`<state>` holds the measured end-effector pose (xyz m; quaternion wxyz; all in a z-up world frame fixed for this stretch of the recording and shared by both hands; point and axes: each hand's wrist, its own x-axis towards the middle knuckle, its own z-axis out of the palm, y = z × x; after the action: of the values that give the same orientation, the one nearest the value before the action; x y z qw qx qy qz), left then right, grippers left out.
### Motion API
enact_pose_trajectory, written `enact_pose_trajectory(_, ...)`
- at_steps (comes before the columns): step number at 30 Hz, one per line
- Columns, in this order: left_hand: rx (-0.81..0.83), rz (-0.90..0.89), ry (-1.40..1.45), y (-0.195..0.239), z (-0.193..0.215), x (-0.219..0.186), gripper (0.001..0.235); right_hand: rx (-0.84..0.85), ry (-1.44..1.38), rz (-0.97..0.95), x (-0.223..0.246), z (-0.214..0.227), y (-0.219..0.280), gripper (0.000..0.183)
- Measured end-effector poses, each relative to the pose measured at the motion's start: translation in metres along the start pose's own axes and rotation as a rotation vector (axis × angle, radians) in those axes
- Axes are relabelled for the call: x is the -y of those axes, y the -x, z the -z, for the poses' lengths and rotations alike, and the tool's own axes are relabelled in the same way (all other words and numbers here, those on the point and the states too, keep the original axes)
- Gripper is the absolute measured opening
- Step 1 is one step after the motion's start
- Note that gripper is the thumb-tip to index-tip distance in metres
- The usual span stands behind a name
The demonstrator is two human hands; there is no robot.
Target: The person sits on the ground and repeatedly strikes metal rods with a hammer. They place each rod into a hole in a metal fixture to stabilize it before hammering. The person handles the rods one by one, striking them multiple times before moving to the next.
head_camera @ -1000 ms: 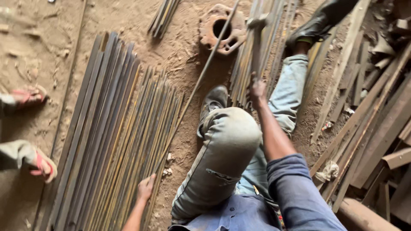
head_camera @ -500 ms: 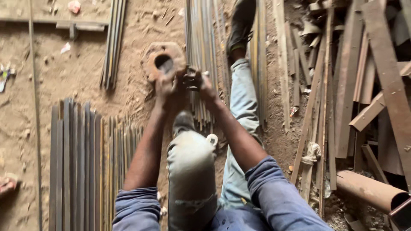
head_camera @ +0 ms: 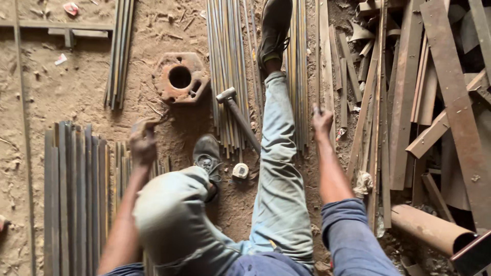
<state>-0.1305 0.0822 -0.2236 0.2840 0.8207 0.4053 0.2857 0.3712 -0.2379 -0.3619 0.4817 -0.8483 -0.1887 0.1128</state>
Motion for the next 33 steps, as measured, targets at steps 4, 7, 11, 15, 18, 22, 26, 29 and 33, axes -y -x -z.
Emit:
enact_pose_trajectory(4, 0.01, 0.061, -0.081, 0.02, 0.025, 0.041, 0.055, -0.019, -0.001, -0.389, -0.038, -0.017, 0.015, 0.036)
enact_pose_trajectory(7, 0.021, 0.16, -0.157, 0.028, 0.045, 0.053, 0.051, -0.031, 0.195, -0.195, -0.057, -0.036, 0.009, 0.039)
enact_pose_trajectory(11, 0.101, 0.111, -0.221, 0.011, 0.077, 0.082, 0.041, 0.119, 0.445, -0.202, -0.06, -0.039, -0.023, 0.04)
enact_pose_trajectory(15, 0.2, 0.266, -0.293, -0.021, 0.092, 0.131, 0.039, 0.053, 0.105, 0.356, -0.021, -0.05, -0.053, 0.052)
enact_pose_trajectory(18, 0.221, 0.308, -0.404, -0.048, 0.084, 0.172, 0.038, 0.09, 0.273, 0.457, 0.053, -0.06, -0.046, 0.029)
enact_pose_trajectory(22, 0.25, 0.502, -0.522, -0.077, 0.037, 0.229, 0.058, 0.46, 0.085, 0.371, 0.111, -0.112, 0.005, 0.027)
enact_pose_trajectory(26, 0.276, 0.665, -0.438, -0.107, -0.022, 0.282, 0.058, 0.742, 0.235, 0.372, 0.104, -0.167, 0.06, 0.042)
enact_pose_trajectory(29, 0.236, 0.575, -0.528, -0.127, -0.067, 0.314, 0.057, 0.834, 0.521, 0.412, 0.089, -0.188, 0.09, 0.052)
enact_pose_trajectory(33, 0.101, 0.424, -0.639, -0.168, -0.094, 0.361, 0.054, 0.796, 0.656, 0.393, 0.072, -0.194, 0.094, 0.048)
